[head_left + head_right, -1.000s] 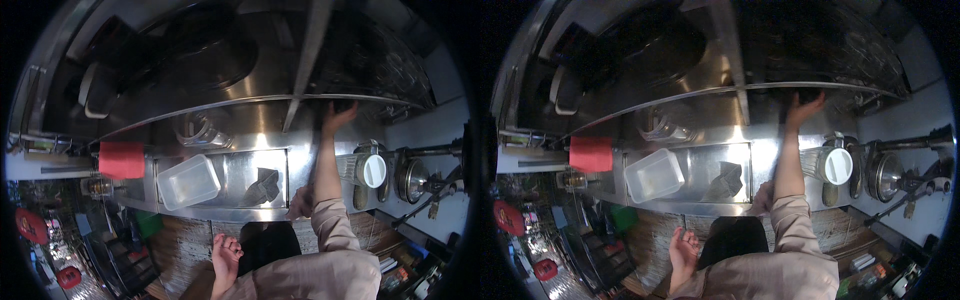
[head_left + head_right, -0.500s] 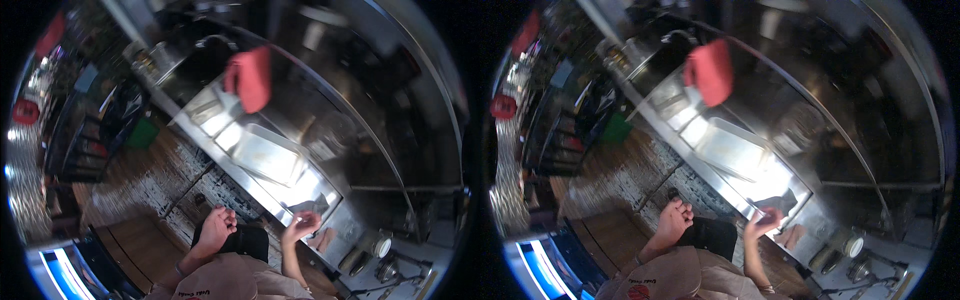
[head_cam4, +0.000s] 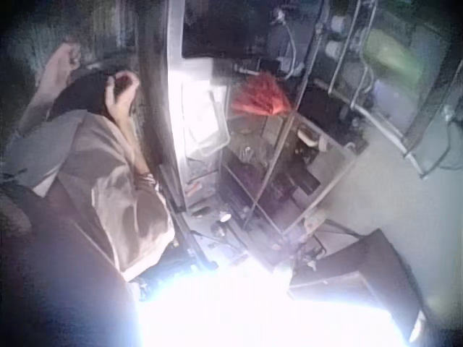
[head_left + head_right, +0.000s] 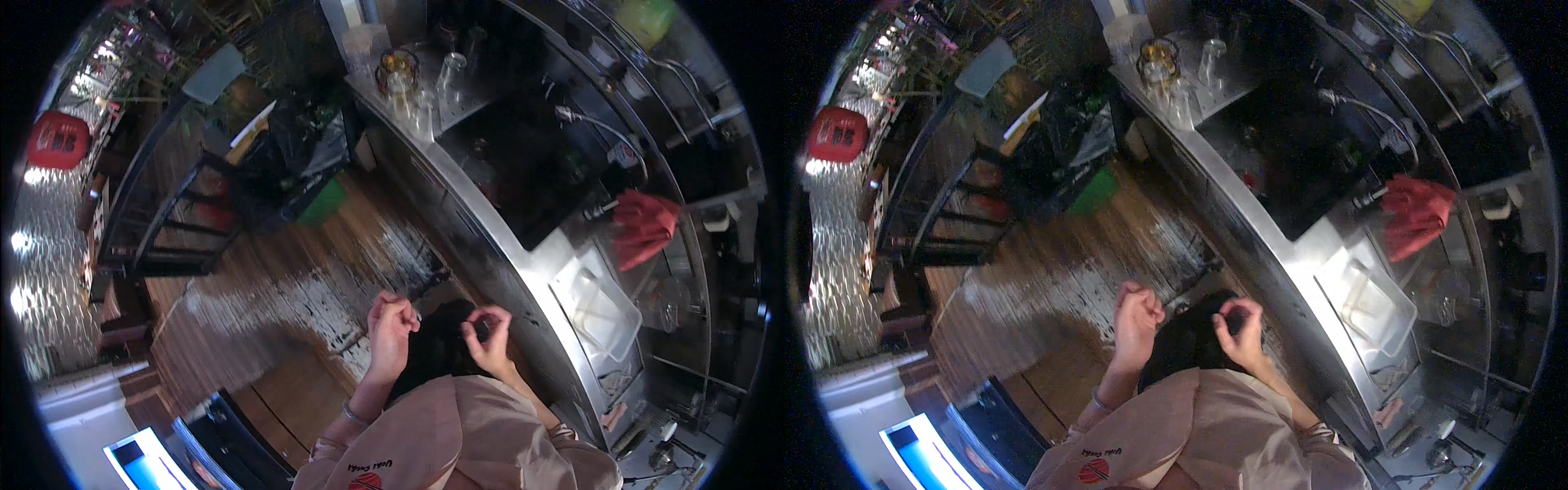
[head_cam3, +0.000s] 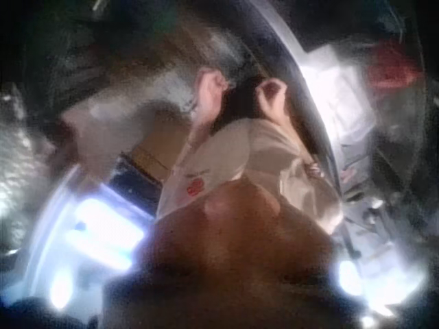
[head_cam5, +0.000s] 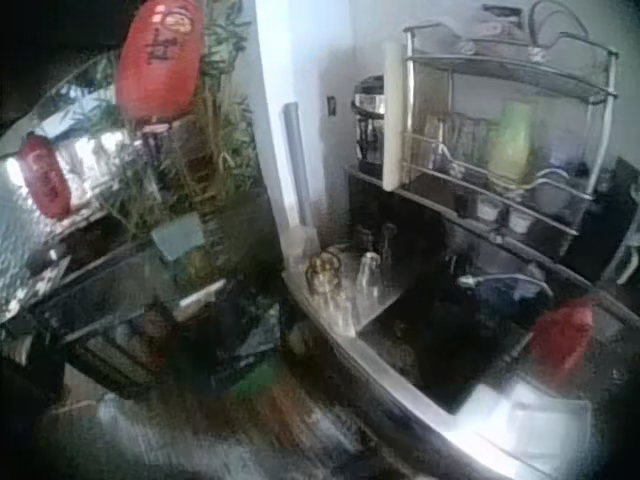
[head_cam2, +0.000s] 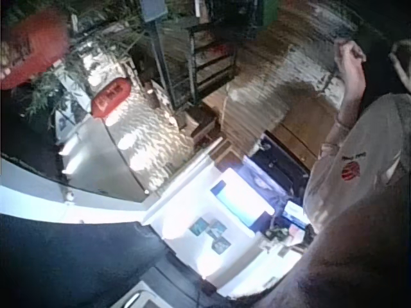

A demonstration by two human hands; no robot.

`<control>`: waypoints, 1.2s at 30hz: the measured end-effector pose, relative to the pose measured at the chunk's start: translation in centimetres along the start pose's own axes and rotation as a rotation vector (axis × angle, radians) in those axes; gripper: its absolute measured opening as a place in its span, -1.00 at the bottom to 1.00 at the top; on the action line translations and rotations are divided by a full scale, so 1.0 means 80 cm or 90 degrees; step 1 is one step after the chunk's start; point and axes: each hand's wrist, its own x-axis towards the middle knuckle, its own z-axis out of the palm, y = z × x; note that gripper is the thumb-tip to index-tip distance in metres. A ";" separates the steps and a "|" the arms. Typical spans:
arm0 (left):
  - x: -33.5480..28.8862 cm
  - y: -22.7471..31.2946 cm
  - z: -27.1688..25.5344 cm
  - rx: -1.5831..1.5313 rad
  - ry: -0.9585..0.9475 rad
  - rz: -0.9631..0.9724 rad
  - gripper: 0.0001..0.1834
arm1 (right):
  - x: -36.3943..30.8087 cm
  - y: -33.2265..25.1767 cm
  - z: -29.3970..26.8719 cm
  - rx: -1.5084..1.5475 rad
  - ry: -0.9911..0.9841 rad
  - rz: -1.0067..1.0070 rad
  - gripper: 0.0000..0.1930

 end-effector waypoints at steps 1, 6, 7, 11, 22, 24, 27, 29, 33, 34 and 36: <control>0.032 0.017 0.004 0.000 -0.039 -0.023 -0.89 | 0.029 0.009 0.011 0.008 0.067 -0.035 -0.54; 0.178 0.111 0.064 0.130 -0.124 0.012 -0.86 | 0.210 0.054 0.051 -0.030 0.368 -0.045 -0.64; 0.202 0.128 0.081 0.196 -0.089 0.058 -0.82 | 0.262 0.062 0.056 -0.050 0.409 -0.048 -0.63; 0.290 0.222 0.150 0.486 -0.163 0.188 -0.79 | 0.459 0.064 0.045 -0.125 0.471 -0.098 -0.49; 0.681 0.294 0.454 1.037 -0.685 0.646 -0.56 | 0.854 0.234 -0.117 -0.688 0.470 0.181 -0.02; 0.753 0.260 0.488 1.078 -0.683 0.694 -0.43 | 0.857 0.252 -0.118 -0.636 0.420 0.188 0.06; 0.860 0.196 0.534 1.159 -0.639 0.828 -0.39 | 0.848 0.257 -0.106 -0.472 0.413 0.307 0.04; 0.923 0.158 0.550 1.142 -0.626 0.878 -0.49 | 0.829 0.251 -0.084 -0.523 0.438 0.302 0.06; 1.022 0.102 0.582 0.968 -0.719 0.907 -0.71 | 0.781 0.232 -0.036 -0.486 0.589 0.199 -0.03; 1.034 0.090 0.589 0.918 -0.716 0.935 -0.72 | 0.774 0.224 -0.026 -0.397 0.581 0.199 0.03; 1.042 0.081 0.591 0.865 -0.713 0.903 -0.71 | 0.765 0.212 -0.012 -0.355 0.605 0.242 0.02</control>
